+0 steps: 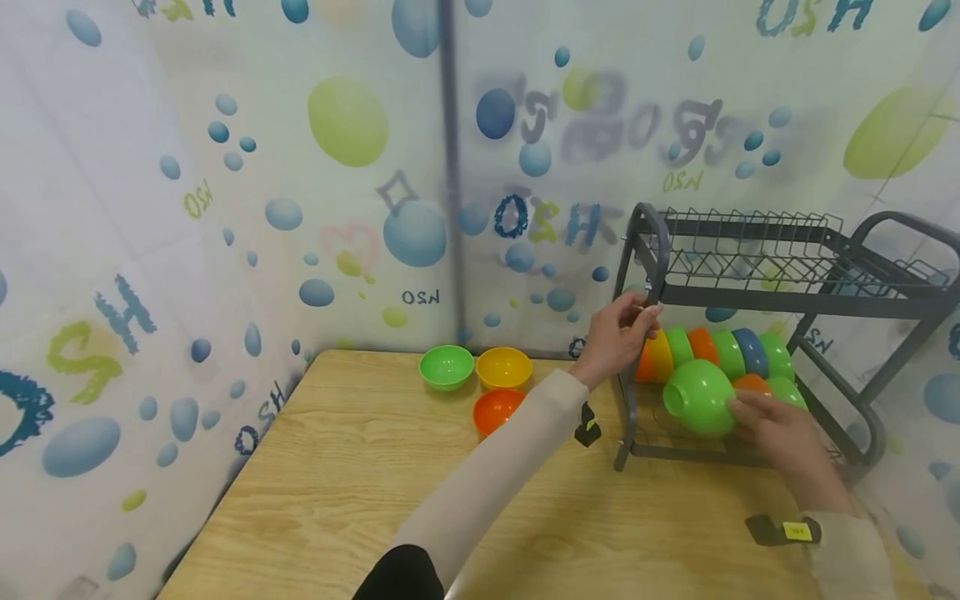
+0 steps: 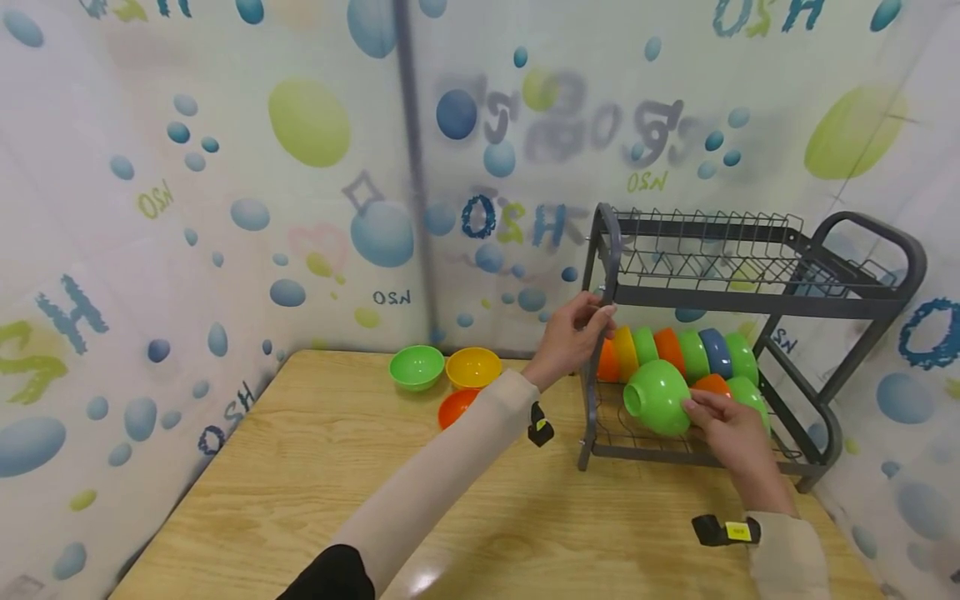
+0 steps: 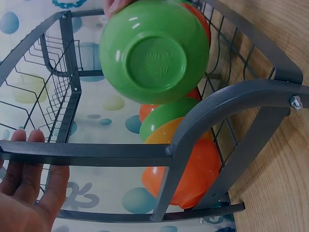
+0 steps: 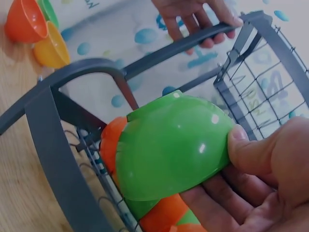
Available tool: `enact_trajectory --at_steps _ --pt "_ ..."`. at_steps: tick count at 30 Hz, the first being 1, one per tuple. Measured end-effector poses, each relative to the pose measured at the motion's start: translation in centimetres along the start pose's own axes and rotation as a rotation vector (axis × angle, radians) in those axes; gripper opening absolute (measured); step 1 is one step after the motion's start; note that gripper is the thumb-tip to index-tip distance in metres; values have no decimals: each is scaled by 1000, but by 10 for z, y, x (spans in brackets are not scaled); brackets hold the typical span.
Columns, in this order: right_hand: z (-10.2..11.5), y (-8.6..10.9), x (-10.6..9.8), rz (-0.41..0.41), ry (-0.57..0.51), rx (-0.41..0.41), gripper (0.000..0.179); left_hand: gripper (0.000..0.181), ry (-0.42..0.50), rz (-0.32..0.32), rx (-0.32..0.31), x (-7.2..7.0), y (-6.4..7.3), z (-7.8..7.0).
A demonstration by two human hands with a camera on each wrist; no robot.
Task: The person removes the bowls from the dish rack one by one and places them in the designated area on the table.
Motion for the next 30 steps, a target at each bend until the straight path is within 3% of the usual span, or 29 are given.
enact_trajectory --at_steps 11,18,27,30 --pt "26 18 5 12 94 -60 70 27 14 0 6 -2 1 -3" --pt "45 30 9 -28 166 -143 61 29 -9 7 -3 -6 0 -5" --pt "63 42 16 -61 220 -252 47 46 -72 96 -105 -19 8 -2" --pt "67 45 17 -88 236 -314 39 46 -97 124 -99 -26 16 1"
Point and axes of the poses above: each hand's wrist, its own y-axis away from the middle knuckle, its own x-axis out of the palm, z = x × y, the point moved 2 cm from there along -y, towards the middle knuckle
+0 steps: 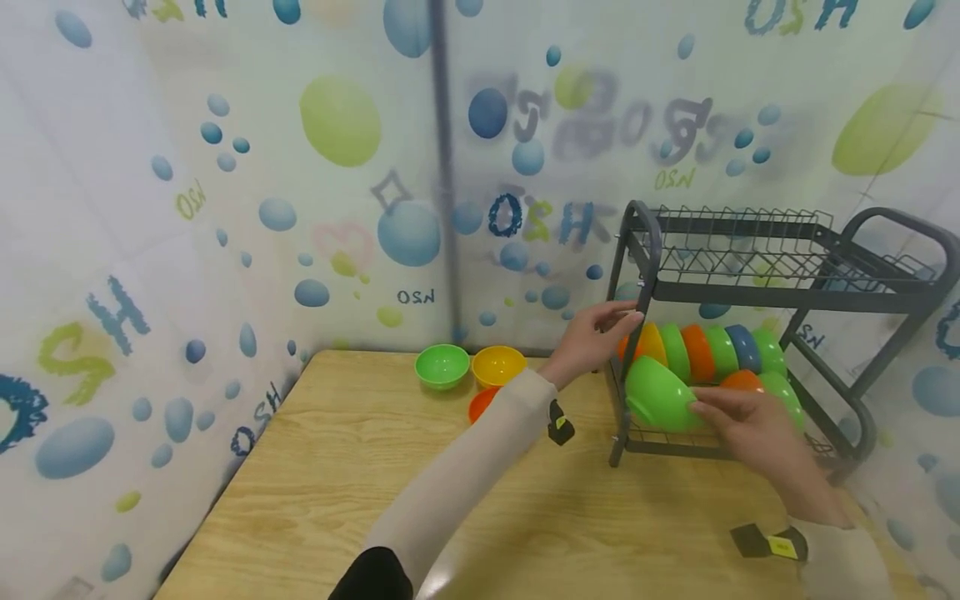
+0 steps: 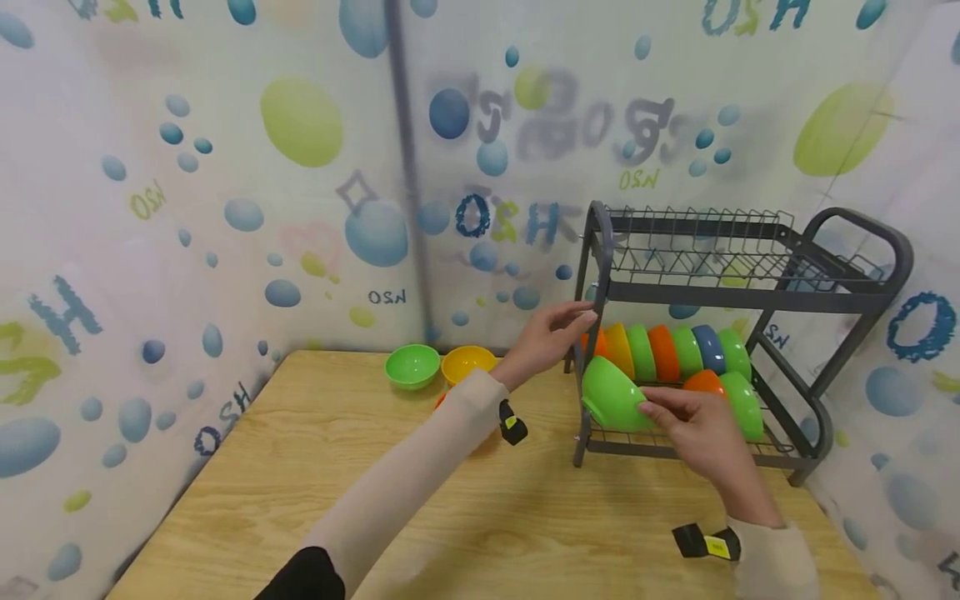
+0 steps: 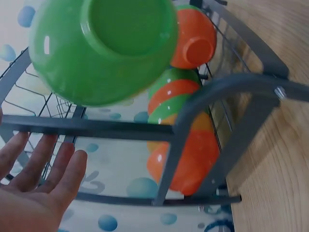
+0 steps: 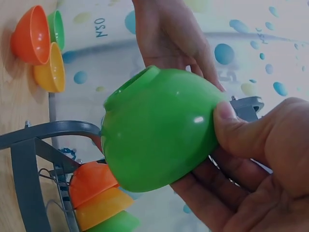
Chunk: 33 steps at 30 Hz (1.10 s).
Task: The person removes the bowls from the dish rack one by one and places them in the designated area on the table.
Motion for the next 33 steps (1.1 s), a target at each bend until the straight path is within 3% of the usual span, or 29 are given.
enact_trajectory --at_steps 5,9,17,23,28,33 --pt "10 2 2 -48 10 -111 28 45 6 31 48 -12 19 1" --pt "15 2 6 -128 8 -266 21 47 -17 69 122 -20 34 1" --pt "31 3 17 -217 -26 -557 32 62 -287 146 289 -33 63 -12" --pt "42 5 22 -225 36 -644 42 63 -477 203 402 -37 82 -22" --pt "48 7 26 -236 59 -709 46 55 -509 244 480 -37 92 -25" --pt "51 8 31 -250 55 -796 46 35 -578 300 564 -37 100 -24"
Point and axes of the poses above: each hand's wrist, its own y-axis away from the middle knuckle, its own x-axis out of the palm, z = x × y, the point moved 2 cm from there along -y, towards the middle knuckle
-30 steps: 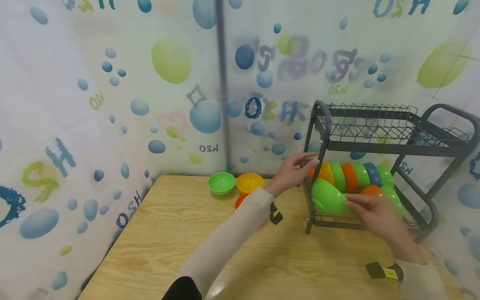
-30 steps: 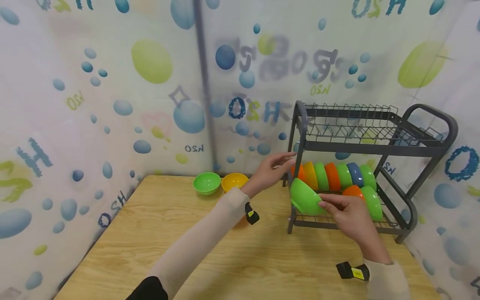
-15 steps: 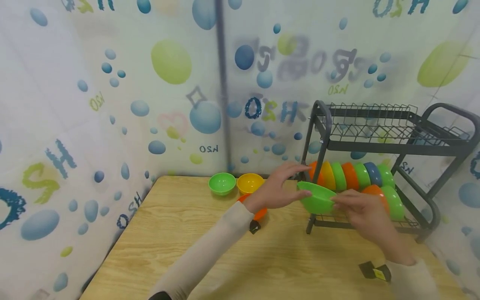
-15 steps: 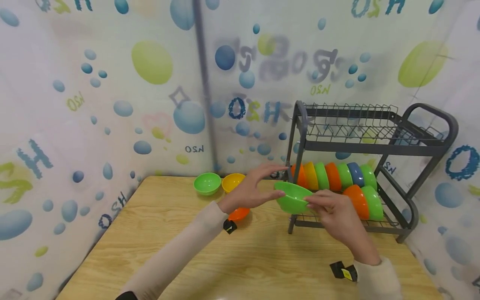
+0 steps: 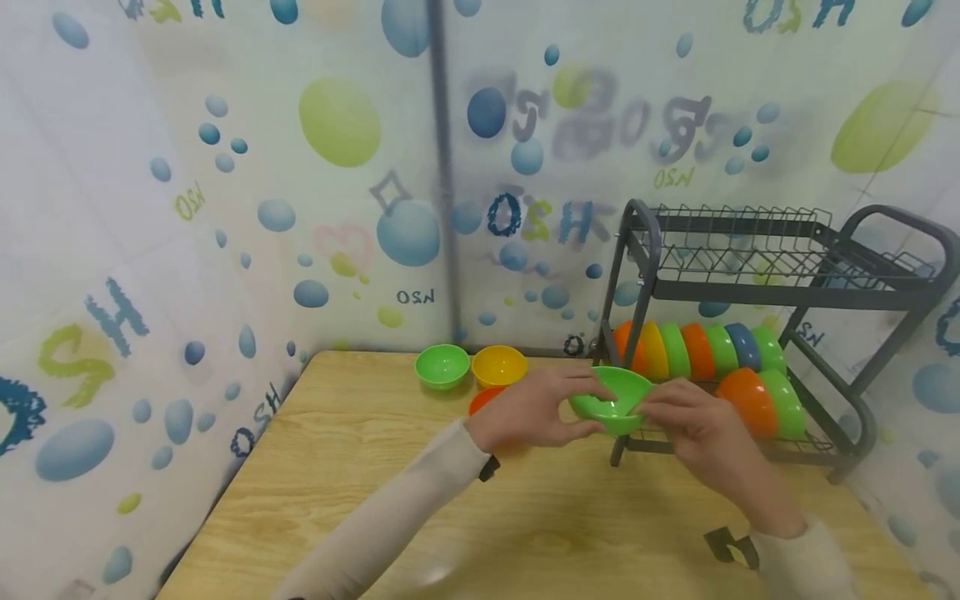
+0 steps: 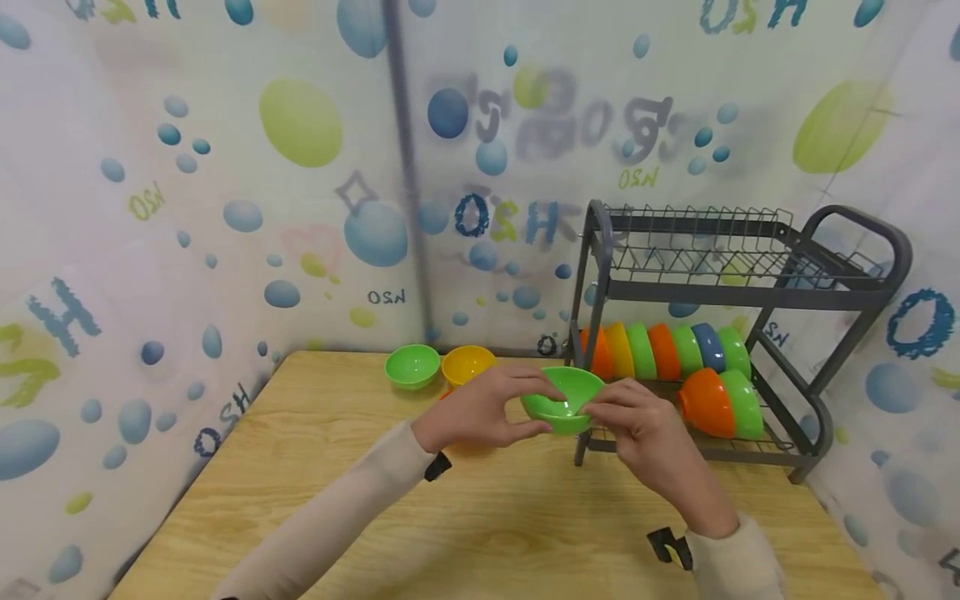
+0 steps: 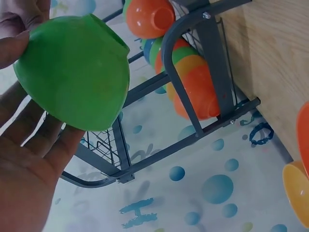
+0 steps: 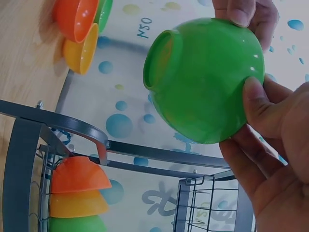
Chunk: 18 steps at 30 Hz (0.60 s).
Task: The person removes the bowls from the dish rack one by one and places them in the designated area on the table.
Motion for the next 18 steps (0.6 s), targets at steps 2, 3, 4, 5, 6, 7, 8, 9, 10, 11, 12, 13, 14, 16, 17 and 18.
enact_trajectory --at_steps 2,3,4,5,6,7,8,9,10,11,12,13,14,16,17,18 --pt "0 1 2 1 -11 -17 47 27 -47 22 25 1 3 -1" --pt "0 1 3 4 -17 -21 49 23 -70 33 35 1 4 -2" --pt "0 2 4 6 -22 -25 50 20 -90 42 46 1 5 -3" --pt "0 2 5 7 -30 -26 50 18 -104 50 55 2 6 -3" --pt "-1 2 6 9 -37 -27 51 16 -121 56 62 2 7 -4" --pt "-1 3 8 11 -47 -26 52 15 -131 57 69 1 8 -5" --pt "-1 3 9 12 -54 -26 53 13 -134 56 74 1 9 -6" --pt "0 3 10 12 -63 -25 54 13 -136 53 75 1 10 -6" --pt "0 3 12 11 -68 -27 54 12 -131 49 76 1 11 -7" --pt "0 3 13 10 -70 -27 54 12 -130 41 75 1 13 -7" --pt "1 3 15 12 -68 -31 54 11 -133 36 74 1 14 -7" --pt "1 3 16 14 -70 -32 54 11 -137 31 71 1 15 -7" --pt "1 2 18 16 -68 -33 54 11 -144 30 68 1 16 -7" --pt "1 2 20 24 -69 -32 53 11 -163 28 58 1 18 -6" --pt "1 2 21 30 -71 -30 52 12 -174 29 52 1 19 -5" --pt "1 1 22 38 -80 -26 51 12 -181 30 47 1 20 -4"
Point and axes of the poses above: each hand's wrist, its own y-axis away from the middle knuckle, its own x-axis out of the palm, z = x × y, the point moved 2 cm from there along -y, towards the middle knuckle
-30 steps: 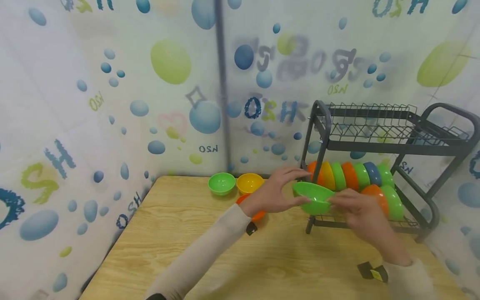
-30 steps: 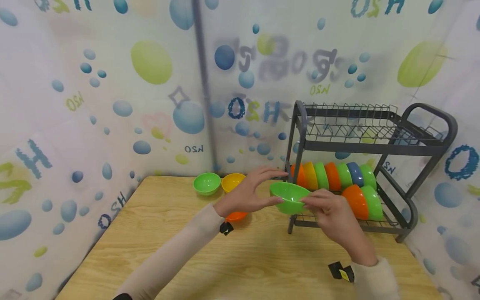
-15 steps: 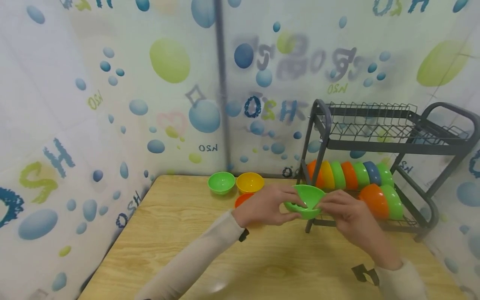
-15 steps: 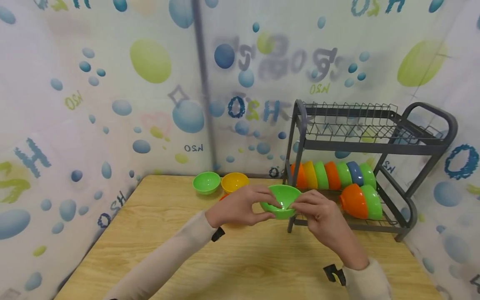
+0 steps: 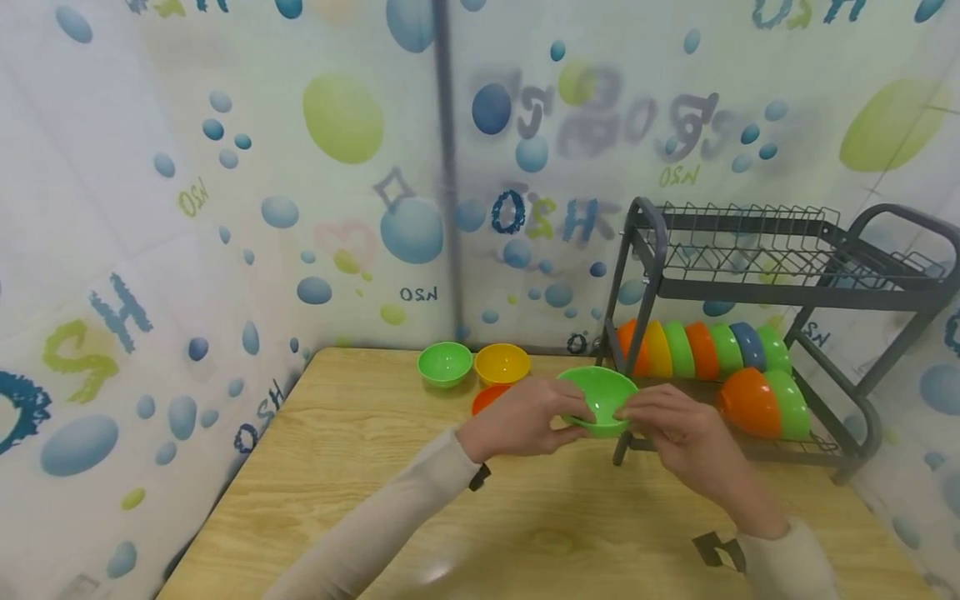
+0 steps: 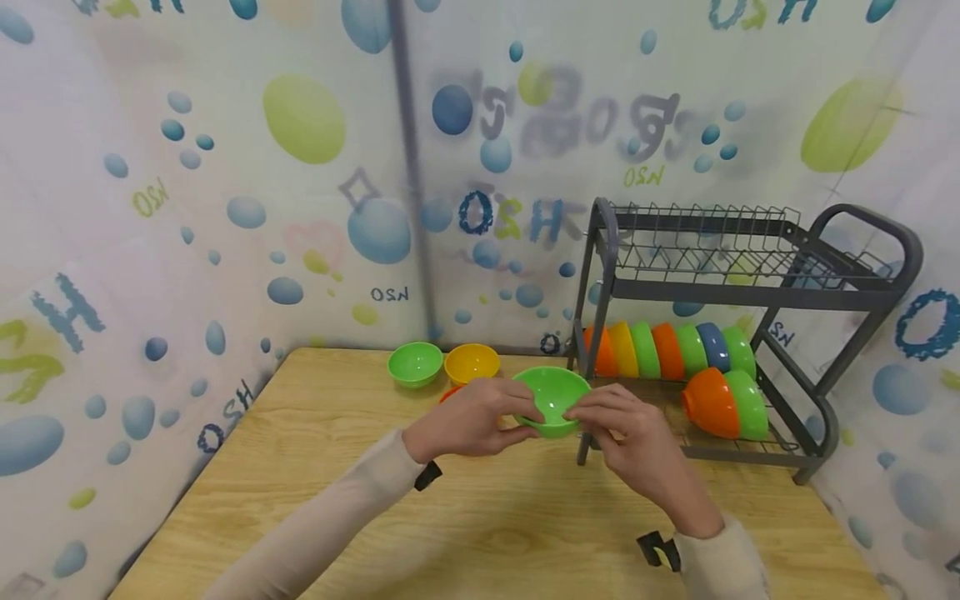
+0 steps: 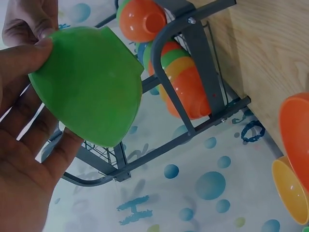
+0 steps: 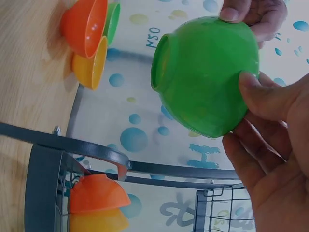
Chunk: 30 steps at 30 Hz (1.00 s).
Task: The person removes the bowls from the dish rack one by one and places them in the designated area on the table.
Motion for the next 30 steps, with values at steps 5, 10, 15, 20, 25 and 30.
enact_trajectory --at_steps 5,10,15,20,25,30 --pt "-2 -2 4 36 -24 39 44 13 -3 3 -30 1 6 6" --pt "-7 -5 6 66 -1 151 43 13 -65 5 -82 2 14 15" --pt "-19 -5 7 87 20 341 50 10 -109 -14 -124 2 22 26" --pt "-29 -7 7 96 -75 520 66 9 -127 -22 -194 3 33 42" --pt "-37 -11 7 31 -161 635 68 8 -127 -51 -260 4 49 57" --pt "-50 -18 4 -36 -238 700 64 9 -127 -83 -298 5 65 71"
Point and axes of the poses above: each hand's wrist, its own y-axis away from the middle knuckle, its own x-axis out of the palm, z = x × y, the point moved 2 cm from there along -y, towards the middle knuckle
